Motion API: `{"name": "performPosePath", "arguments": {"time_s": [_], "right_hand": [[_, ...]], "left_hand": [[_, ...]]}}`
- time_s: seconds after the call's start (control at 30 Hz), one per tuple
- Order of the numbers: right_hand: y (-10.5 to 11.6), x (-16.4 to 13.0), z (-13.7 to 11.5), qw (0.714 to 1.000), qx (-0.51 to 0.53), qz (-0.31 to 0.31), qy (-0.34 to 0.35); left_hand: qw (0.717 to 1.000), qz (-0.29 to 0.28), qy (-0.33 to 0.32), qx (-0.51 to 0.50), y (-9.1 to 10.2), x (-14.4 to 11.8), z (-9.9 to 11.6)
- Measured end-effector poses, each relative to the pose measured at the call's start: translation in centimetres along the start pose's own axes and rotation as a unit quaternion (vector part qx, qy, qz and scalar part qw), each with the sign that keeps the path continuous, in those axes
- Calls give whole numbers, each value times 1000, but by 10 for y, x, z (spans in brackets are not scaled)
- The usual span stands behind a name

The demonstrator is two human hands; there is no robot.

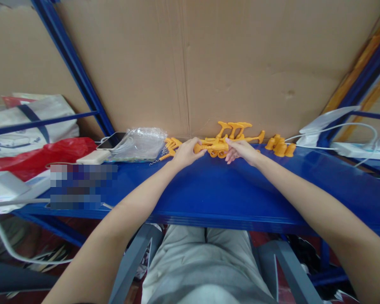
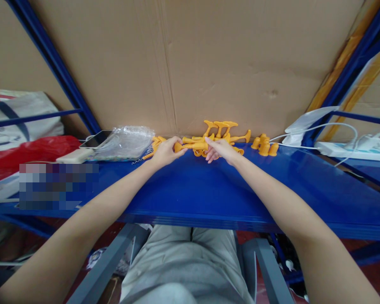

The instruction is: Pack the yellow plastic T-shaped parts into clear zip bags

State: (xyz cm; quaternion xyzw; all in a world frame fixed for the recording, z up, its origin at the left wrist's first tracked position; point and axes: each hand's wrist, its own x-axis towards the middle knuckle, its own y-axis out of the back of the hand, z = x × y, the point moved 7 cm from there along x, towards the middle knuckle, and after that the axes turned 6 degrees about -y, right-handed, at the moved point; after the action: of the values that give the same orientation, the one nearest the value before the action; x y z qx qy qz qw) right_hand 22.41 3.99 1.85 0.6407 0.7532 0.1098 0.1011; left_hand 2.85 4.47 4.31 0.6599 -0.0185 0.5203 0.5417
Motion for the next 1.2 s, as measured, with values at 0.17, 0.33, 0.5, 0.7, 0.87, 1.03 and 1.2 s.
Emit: {"name": "performPosePath", "arguments": {"time_s": [0.17,0.33,0.5,0.7,0.87,1.03,1.2], "right_hand": [[3,3,3,999,-44,-19,25],[3,10,3,990,-34,-43,128],[3,10,-1,986,-43,-33,157],[-3,1,-4,992,-61,-39,102],[-5,3,4,998,-58,-11,19],[-2,3,5,995,-101,-13,15],[5,5,3,994,-85,-36,60]], "left_hand": [[1000,0,-1,4,-2,1,-4],[1000,3,-5,-3,-3,0,-8],[1000,12,-8,-10,-3,0,-8],[999,23,-29,-16,1,-1,-1],[999,18,-36,-12,1,-1,2],[999,18,-32,-4,0,0,-1],[1000,13,-25,5,-1,0,-5]]}}
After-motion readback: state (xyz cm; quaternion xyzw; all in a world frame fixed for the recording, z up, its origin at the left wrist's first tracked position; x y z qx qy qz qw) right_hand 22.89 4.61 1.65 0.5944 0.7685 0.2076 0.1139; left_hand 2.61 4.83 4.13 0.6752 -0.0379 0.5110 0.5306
